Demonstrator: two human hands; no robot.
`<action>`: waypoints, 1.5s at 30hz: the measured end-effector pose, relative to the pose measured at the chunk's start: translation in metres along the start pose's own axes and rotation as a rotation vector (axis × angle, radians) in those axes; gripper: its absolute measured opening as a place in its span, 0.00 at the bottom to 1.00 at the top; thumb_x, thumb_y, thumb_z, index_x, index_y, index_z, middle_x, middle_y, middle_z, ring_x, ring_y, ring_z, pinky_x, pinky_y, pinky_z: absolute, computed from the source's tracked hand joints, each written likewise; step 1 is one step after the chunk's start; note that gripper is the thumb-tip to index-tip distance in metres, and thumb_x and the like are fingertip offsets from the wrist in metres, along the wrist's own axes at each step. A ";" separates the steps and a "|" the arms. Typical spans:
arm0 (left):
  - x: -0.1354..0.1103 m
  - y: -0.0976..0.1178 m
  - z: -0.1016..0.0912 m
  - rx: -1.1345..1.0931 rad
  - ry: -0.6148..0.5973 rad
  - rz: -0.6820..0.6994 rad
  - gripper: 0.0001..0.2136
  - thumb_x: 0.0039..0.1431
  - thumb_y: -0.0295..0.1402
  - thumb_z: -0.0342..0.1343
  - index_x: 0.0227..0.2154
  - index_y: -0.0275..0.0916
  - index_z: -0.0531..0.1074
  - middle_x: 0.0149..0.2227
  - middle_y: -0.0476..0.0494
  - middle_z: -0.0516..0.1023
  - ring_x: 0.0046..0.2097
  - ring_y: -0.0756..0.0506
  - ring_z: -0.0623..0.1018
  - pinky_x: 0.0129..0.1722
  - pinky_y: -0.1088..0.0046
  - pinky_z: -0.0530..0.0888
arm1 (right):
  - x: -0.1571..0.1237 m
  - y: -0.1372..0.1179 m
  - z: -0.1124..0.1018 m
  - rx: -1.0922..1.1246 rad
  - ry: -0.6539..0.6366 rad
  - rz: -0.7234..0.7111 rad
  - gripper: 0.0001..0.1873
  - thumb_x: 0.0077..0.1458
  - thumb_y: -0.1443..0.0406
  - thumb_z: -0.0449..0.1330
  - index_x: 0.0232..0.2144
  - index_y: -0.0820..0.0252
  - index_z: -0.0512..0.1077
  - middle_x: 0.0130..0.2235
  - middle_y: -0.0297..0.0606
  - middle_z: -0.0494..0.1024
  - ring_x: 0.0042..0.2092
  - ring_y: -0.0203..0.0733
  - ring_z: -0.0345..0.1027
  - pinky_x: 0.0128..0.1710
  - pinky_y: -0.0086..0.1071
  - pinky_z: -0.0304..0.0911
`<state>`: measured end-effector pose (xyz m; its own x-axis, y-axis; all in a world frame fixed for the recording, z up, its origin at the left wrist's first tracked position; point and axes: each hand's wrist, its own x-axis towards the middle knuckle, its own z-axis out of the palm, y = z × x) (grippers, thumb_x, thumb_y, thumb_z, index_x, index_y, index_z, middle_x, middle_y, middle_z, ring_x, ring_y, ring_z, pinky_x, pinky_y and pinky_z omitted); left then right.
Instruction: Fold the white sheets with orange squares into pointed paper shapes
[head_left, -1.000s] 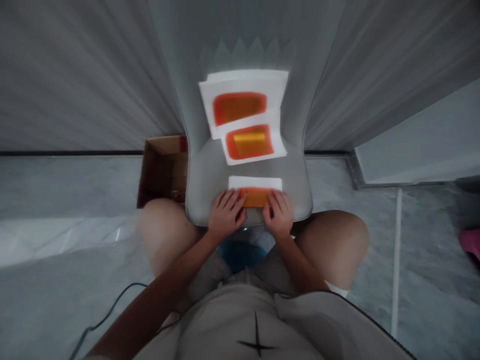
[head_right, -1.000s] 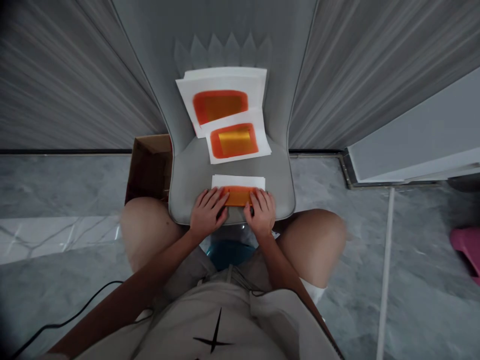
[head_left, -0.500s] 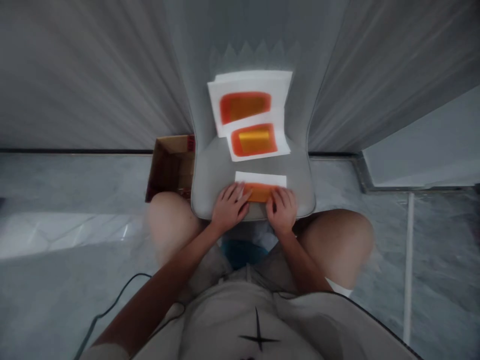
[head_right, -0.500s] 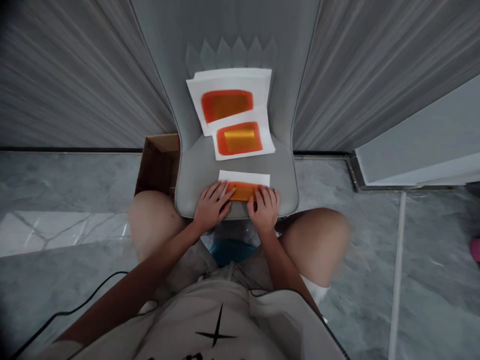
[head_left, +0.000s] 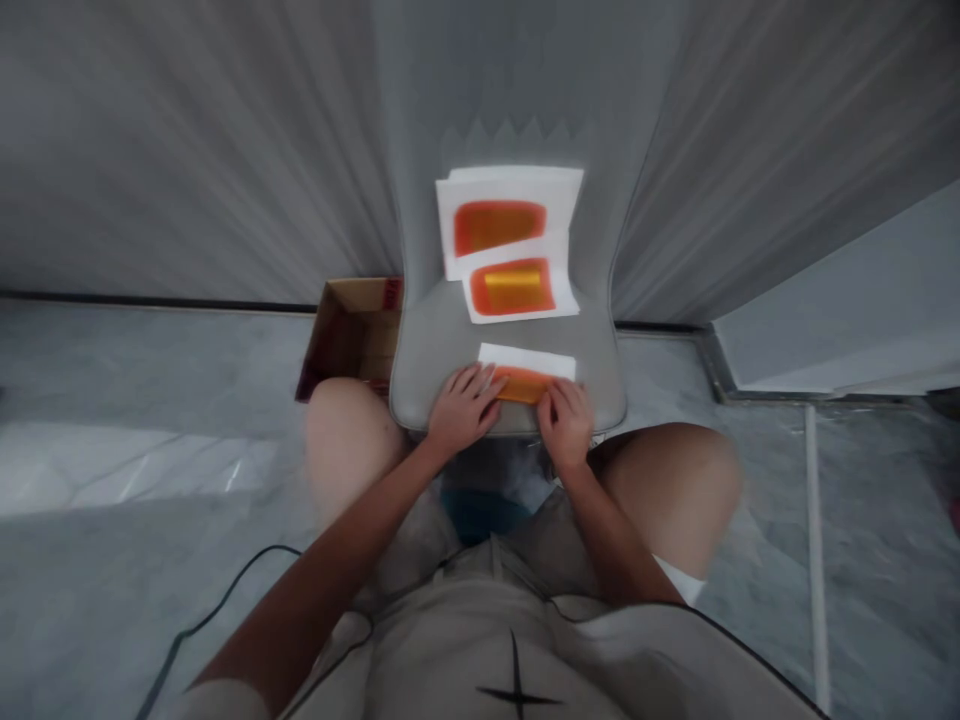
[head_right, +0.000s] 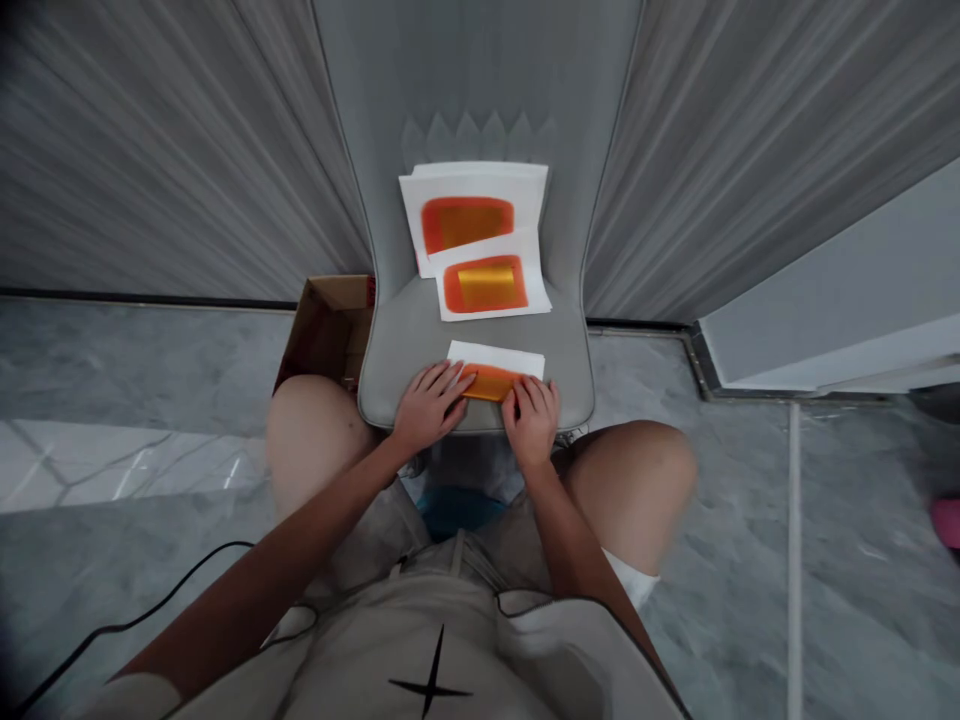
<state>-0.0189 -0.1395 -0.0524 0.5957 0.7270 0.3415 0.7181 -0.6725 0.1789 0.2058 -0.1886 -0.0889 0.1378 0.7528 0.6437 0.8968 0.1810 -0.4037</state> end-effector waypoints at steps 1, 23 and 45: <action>0.000 0.000 0.000 -0.001 0.002 0.001 0.23 0.74 0.40 0.50 0.68 0.46 0.68 0.71 0.43 0.67 0.72 0.37 0.66 0.71 0.52 0.63 | 0.000 0.000 0.000 0.006 0.004 -0.001 0.14 0.68 0.65 0.56 0.48 0.62 0.81 0.50 0.49 0.84 0.56 0.52 0.76 0.66 0.57 0.63; 0.001 -0.004 0.001 -0.010 -0.015 -0.006 0.25 0.73 0.42 0.51 0.70 0.46 0.66 0.72 0.42 0.64 0.73 0.36 0.65 0.72 0.51 0.63 | 0.006 0.000 0.000 0.087 -0.090 0.084 0.19 0.72 0.64 0.51 0.53 0.62 0.80 0.57 0.52 0.81 0.63 0.54 0.70 0.67 0.58 0.62; 0.002 -0.002 0.003 -0.044 0.004 -0.038 0.25 0.71 0.42 0.52 0.69 0.47 0.67 0.72 0.40 0.65 0.72 0.34 0.65 0.70 0.49 0.65 | 0.011 -0.003 -0.002 0.019 -0.139 0.099 0.21 0.73 0.63 0.50 0.54 0.64 0.80 0.58 0.51 0.81 0.64 0.53 0.70 0.68 0.55 0.61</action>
<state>-0.0180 -0.1364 -0.0553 0.5669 0.7516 0.3373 0.7235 -0.6500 0.2324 0.2055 -0.1821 -0.0793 0.1645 0.8474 0.5049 0.8734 0.1127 -0.4737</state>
